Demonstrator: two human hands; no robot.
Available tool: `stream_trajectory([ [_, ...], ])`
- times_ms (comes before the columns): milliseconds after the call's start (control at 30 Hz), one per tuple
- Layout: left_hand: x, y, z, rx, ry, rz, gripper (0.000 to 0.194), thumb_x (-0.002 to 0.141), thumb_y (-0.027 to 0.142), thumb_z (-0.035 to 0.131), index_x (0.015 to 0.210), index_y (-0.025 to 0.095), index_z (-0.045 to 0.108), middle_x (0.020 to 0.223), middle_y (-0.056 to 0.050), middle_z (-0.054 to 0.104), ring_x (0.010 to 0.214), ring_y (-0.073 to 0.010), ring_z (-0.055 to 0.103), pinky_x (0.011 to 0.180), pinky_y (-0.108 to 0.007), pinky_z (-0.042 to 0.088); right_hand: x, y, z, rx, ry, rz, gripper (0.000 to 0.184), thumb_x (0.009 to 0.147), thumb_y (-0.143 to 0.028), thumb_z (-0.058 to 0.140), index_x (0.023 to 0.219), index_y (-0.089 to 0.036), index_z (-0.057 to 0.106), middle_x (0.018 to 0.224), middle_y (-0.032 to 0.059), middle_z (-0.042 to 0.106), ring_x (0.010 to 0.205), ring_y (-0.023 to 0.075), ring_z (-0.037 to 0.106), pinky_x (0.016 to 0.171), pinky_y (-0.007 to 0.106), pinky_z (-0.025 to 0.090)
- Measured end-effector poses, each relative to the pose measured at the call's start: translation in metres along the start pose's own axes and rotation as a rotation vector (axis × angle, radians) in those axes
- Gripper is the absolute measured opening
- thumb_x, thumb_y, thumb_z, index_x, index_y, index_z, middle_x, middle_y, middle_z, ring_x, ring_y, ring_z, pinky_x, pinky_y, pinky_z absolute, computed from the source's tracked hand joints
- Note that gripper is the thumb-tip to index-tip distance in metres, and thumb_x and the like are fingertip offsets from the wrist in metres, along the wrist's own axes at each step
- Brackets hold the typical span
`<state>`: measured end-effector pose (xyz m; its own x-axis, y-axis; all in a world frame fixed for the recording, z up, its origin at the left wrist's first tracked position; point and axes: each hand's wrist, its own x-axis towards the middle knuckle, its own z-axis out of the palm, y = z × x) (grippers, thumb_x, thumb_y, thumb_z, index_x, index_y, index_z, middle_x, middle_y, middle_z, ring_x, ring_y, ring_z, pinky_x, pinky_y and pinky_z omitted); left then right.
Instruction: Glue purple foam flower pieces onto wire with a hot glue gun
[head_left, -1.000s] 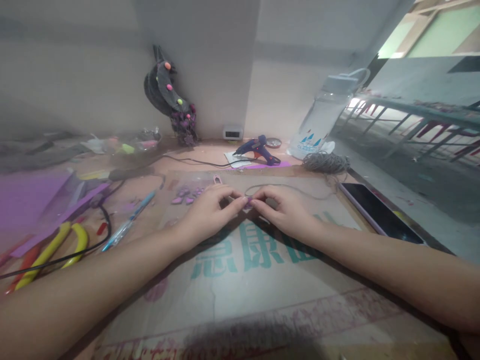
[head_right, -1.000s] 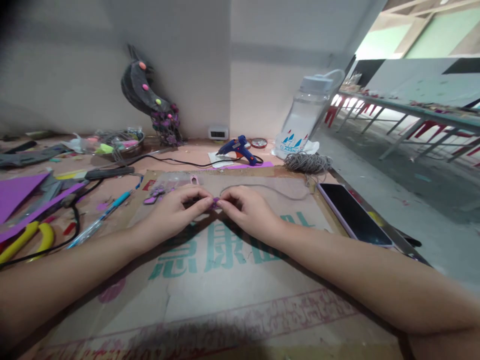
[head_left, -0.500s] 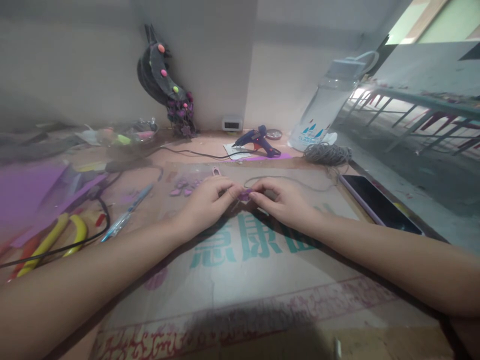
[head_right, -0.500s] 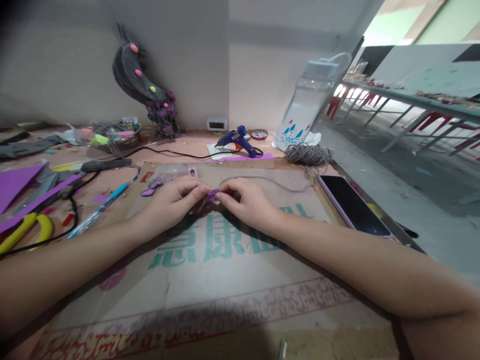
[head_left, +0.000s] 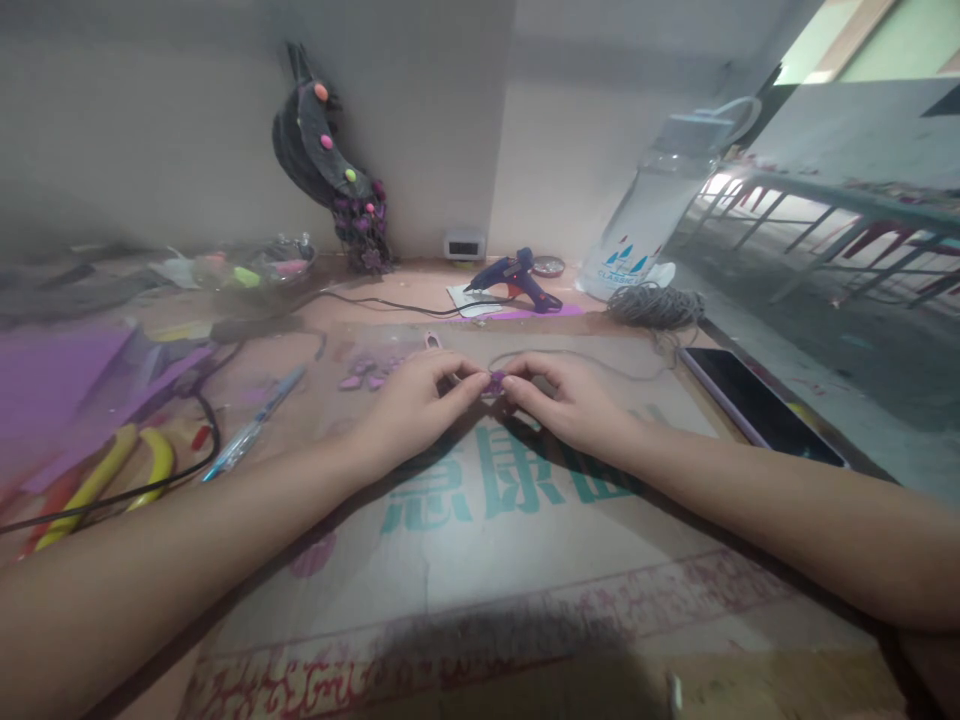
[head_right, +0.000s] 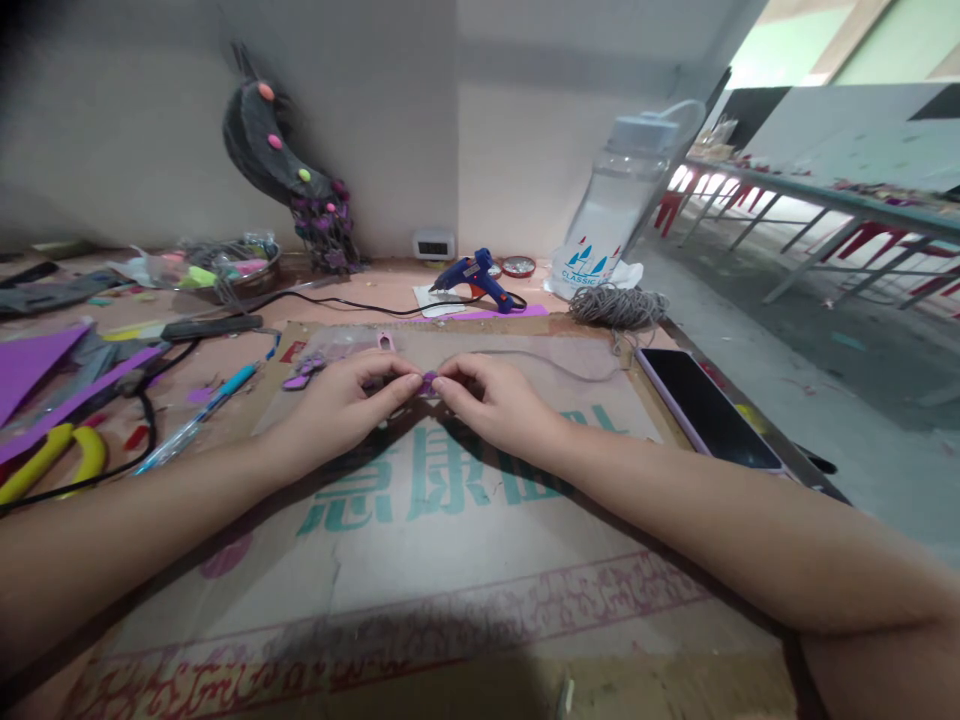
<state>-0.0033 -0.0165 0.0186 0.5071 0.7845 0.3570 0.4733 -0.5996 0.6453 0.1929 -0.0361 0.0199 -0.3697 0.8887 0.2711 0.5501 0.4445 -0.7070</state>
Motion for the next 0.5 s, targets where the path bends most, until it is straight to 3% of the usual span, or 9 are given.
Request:
stream_trajectory([
  [167,-0.0010,-0.0027,-0.0003,0.014,0.000,0.023,0.035,0.095,0.034,0.043,0.071,0.015,0.061,0.070,-0.001,0.060,0.072,-0.0154,0.054,0.069,-0.028,0.038,0.0002,0.0010,-0.0001,0.030,0.016,0.036,0.018,0.091,-0.029,0.052,0.081,-0.017,0.062,0.076,0.0019,0.069,0.069,0.0145,0.063,0.066,0.026,0.048],
  [300,-0.0009,-0.0015,-0.0004,-0.047,0.003,-0.013,0.029,0.093,0.036,0.048,0.080,0.016,0.065,0.077,-0.001,0.064,0.077,-0.0155,0.057,0.072,-0.027,0.040,-0.0002,-0.0006,0.0000,0.043,0.007,0.058,0.019,0.090,-0.031,0.053,0.078,-0.018,0.060,0.074,0.0014,0.069,0.068,0.0145,0.063,0.065,0.026,0.048],
  [500,-0.0019,0.0001,0.0008,-0.126,-0.099,-0.109,0.026,0.090,0.035,0.052,0.082,0.017,0.068,0.075,-0.001,0.067,0.071,-0.0140,0.059,0.066,-0.025,0.042,-0.0010,-0.0016,-0.0029,-0.008,0.030,0.034,0.021,0.092,-0.031,0.051,0.081,-0.017,0.063,0.076,0.0015,0.070,0.070,0.0142,0.064,0.065,0.025,0.048],
])
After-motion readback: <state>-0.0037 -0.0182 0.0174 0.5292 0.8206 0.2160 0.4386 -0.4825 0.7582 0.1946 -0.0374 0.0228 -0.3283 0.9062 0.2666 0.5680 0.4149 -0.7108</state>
